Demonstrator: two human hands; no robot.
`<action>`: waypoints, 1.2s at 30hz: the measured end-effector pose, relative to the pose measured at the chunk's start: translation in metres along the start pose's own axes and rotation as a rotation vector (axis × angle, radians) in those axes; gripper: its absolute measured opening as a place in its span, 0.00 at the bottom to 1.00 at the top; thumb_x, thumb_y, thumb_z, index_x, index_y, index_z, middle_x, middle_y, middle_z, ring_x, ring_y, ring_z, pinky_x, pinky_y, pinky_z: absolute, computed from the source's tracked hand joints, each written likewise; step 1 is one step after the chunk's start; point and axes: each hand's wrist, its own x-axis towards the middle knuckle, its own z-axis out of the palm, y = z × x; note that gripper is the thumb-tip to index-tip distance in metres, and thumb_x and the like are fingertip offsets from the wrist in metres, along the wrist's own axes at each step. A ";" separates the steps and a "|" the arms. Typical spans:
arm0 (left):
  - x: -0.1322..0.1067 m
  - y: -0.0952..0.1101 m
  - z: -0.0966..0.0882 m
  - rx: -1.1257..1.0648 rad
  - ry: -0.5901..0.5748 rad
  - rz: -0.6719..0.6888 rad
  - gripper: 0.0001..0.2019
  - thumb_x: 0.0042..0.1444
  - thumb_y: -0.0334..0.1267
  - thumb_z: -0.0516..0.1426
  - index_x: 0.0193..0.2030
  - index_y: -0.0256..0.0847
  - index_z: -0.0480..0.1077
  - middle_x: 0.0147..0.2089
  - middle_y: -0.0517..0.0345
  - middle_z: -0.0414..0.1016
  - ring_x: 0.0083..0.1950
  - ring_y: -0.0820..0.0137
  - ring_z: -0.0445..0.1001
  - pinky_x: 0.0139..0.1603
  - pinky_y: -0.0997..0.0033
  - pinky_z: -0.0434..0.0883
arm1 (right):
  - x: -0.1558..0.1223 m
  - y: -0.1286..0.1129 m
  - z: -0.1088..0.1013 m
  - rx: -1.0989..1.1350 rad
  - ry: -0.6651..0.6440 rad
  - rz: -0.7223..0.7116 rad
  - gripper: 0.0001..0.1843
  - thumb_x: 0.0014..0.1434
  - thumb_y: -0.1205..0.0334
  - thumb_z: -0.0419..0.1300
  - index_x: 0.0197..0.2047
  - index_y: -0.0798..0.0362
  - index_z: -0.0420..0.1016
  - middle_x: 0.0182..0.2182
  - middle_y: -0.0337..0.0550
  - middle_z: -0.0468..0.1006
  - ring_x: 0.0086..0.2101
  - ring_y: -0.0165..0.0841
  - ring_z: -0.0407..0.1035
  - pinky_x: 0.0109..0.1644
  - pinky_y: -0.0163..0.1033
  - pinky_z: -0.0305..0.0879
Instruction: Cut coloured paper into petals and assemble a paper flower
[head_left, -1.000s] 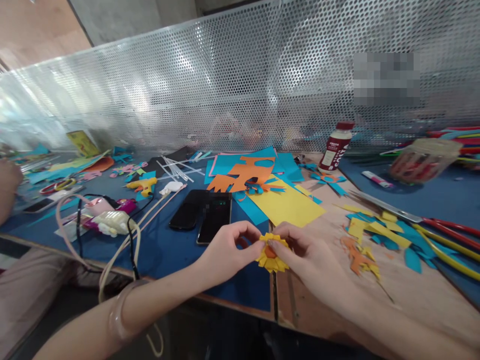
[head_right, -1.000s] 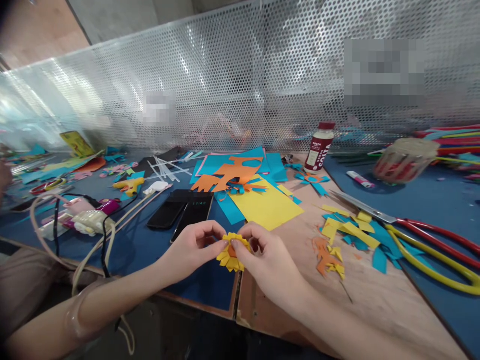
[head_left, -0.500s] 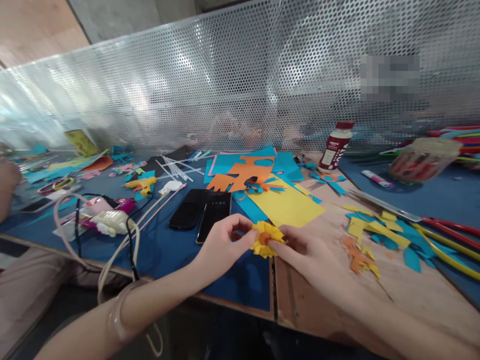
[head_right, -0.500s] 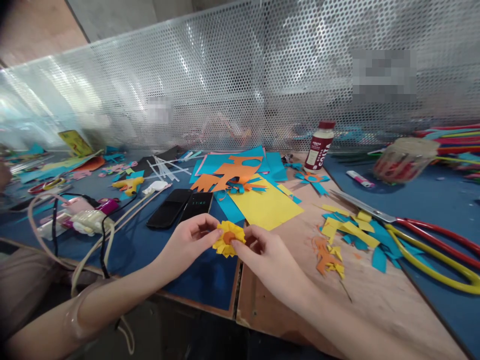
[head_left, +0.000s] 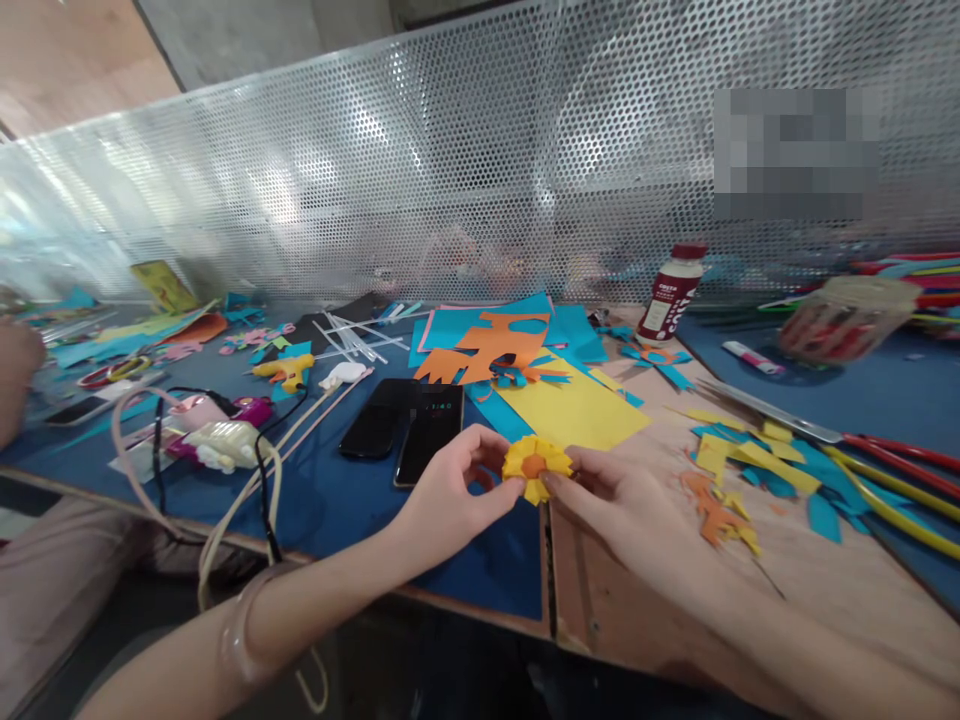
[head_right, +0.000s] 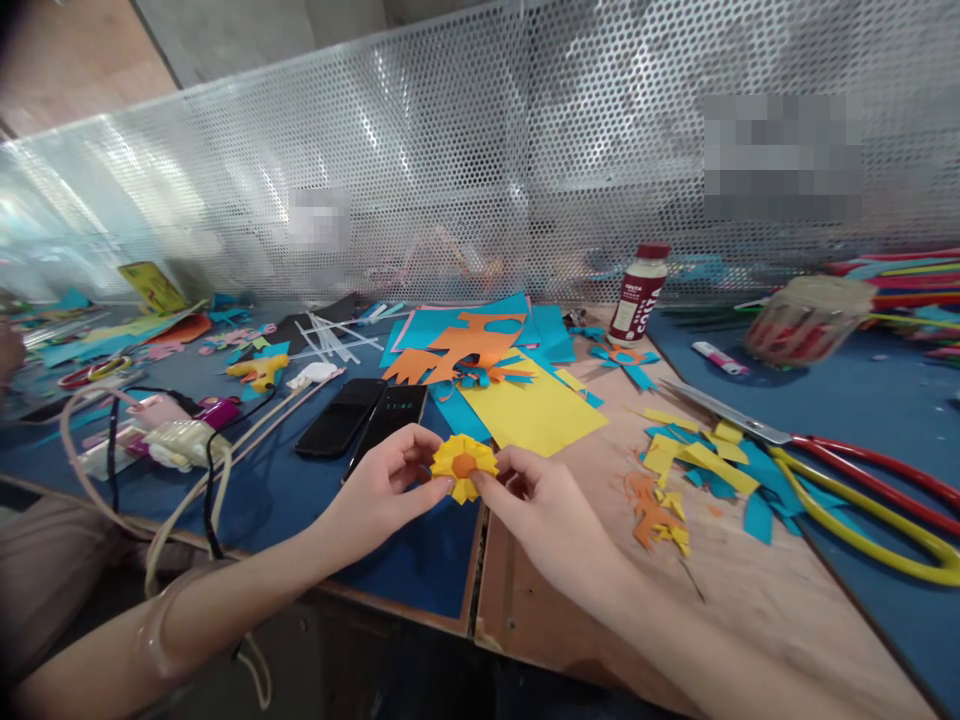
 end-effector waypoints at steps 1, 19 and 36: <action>0.000 0.001 0.000 -0.002 0.000 0.004 0.10 0.53 0.37 0.59 0.40 0.38 0.65 0.39 0.55 0.73 0.41 0.71 0.72 0.41 0.71 0.69 | 0.000 0.000 0.000 -0.001 -0.005 -0.011 0.18 0.56 0.46 0.57 0.31 0.53 0.72 0.29 0.42 0.76 0.30 0.32 0.68 0.28 0.35 0.61; -0.007 0.002 0.001 0.079 0.028 0.124 0.13 0.53 0.34 0.59 0.46 0.38 0.65 0.41 0.53 0.72 0.43 0.69 0.73 0.43 0.70 0.71 | 0.000 0.004 0.006 0.036 -0.057 -0.103 0.13 0.56 0.50 0.59 0.34 0.50 0.75 0.25 0.40 0.73 0.34 0.36 0.71 0.32 0.36 0.67; -0.004 0.002 -0.001 0.001 -0.021 0.025 0.10 0.54 0.40 0.59 0.40 0.38 0.68 0.38 0.54 0.73 0.39 0.70 0.71 0.40 0.72 0.70 | 0.000 0.000 0.006 0.077 -0.098 -0.053 0.15 0.53 0.48 0.60 0.35 0.50 0.76 0.27 0.41 0.76 0.31 0.36 0.71 0.30 0.38 0.68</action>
